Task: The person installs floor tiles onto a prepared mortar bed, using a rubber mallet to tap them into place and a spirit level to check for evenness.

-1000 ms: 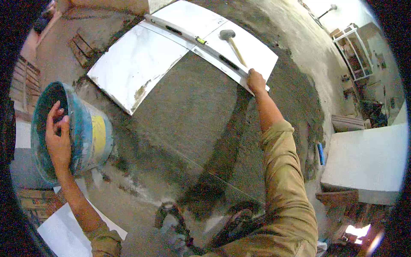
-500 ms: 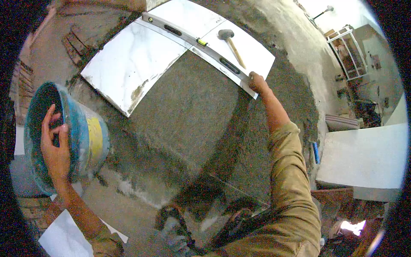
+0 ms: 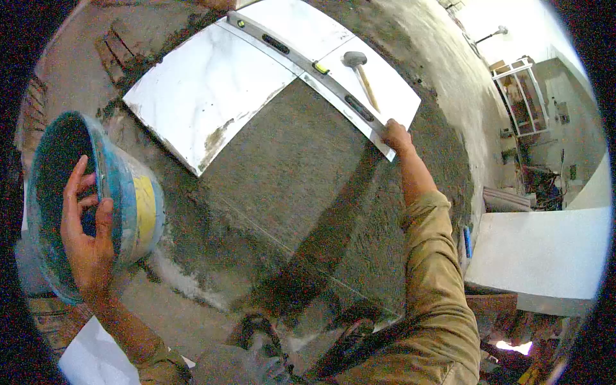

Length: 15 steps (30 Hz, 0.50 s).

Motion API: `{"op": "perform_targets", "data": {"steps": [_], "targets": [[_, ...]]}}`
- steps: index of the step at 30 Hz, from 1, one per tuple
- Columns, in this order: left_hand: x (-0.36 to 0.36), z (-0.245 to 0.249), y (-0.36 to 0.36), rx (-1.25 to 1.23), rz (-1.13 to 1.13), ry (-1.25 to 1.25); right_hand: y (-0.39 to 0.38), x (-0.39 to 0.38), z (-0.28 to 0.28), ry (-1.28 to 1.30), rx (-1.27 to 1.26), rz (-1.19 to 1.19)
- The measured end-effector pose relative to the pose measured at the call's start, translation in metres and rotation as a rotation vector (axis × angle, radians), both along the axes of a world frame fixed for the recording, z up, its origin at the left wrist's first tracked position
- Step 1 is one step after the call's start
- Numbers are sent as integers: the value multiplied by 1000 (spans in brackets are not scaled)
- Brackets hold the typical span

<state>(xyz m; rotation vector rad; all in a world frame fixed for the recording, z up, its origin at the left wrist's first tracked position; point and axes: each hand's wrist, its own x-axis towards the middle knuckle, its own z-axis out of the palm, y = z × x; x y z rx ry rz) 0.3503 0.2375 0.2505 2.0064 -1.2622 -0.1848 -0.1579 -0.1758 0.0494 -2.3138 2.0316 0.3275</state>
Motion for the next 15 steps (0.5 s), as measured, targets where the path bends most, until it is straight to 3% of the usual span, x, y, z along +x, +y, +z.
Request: {"op": "perform_targets", "data": {"steps": [8, 10, 15], "targets": [[2, -4, 1, -21, -21, -25, -4, 6, 6, -16, -57, 85], [4, -5, 0, -26, -27, -38, -7, 11, 10, 59, 62, 25], [8, -12, 1, -64, -78, -166, -7, 14, 6, 64, 37, -22]]}}
